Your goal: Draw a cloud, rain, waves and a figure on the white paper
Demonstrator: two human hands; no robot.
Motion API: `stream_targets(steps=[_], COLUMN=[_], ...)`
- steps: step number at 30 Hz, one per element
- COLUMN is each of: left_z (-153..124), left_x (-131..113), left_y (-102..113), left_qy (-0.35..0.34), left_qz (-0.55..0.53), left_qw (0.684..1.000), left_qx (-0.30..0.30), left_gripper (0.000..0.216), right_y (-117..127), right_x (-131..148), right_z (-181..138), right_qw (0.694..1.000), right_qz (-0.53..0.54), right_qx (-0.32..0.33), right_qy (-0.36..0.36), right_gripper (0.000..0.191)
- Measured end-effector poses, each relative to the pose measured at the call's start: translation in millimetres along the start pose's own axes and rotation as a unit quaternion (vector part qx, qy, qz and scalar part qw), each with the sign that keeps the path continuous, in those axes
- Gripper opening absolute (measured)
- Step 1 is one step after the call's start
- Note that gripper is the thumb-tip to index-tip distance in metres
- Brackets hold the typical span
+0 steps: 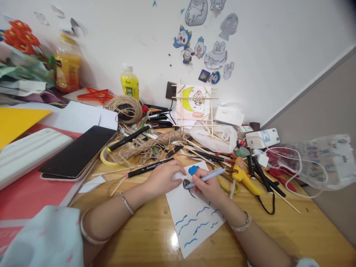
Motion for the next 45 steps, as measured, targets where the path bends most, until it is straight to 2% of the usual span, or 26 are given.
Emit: stream_targets(steps=[7,13,19,24,31,45], left_z=[0,0,3,0,-2,-1], left_x=[1,3,5,4,0,-1], left_y=[-1,2,6,5,3,4], left_qy=[-0.002,-0.009,-0.022,-0.018,-0.015,-0.019], left_qz=[-0.004,-0.024,-0.040,-0.034,-0.006,0.002], left_qw=[1.000,0.999,0.997,0.998,0.999,0.999], left_qx=[0.001,-0.030,-0.060,-0.057,-0.035,-0.033], left_gripper=[0.022,0.031,0.041,0.029,0.033,0.028], right_y=[3,22,16,9,7,6], right_x=[2,9,-3,-15,-13,-12], right_z=[0,-7,-8,-7,-8,-9], right_qw=[1.000,0.996,0.999,0.999,0.999,0.999], right_qz=[0.010,0.038,0.031,0.033,0.027,0.027], right_qx=[-0.018,-0.078,-0.021,0.013,0.028,0.029], right_qy=[0.006,0.003,-0.019,-0.027,-0.028,-0.029], right_gripper=[0.040,0.038,0.039,0.038,0.037,0.036])
Point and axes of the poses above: each hand's wrist, its own z-axis towards the middle knuckle, its own y-axis out of the back of the hand, x = y × z, the point moved 9 cm from there along z, towards the middle knuckle, and after that the axes turned 4 degrees about z, right-handed, at the moved point
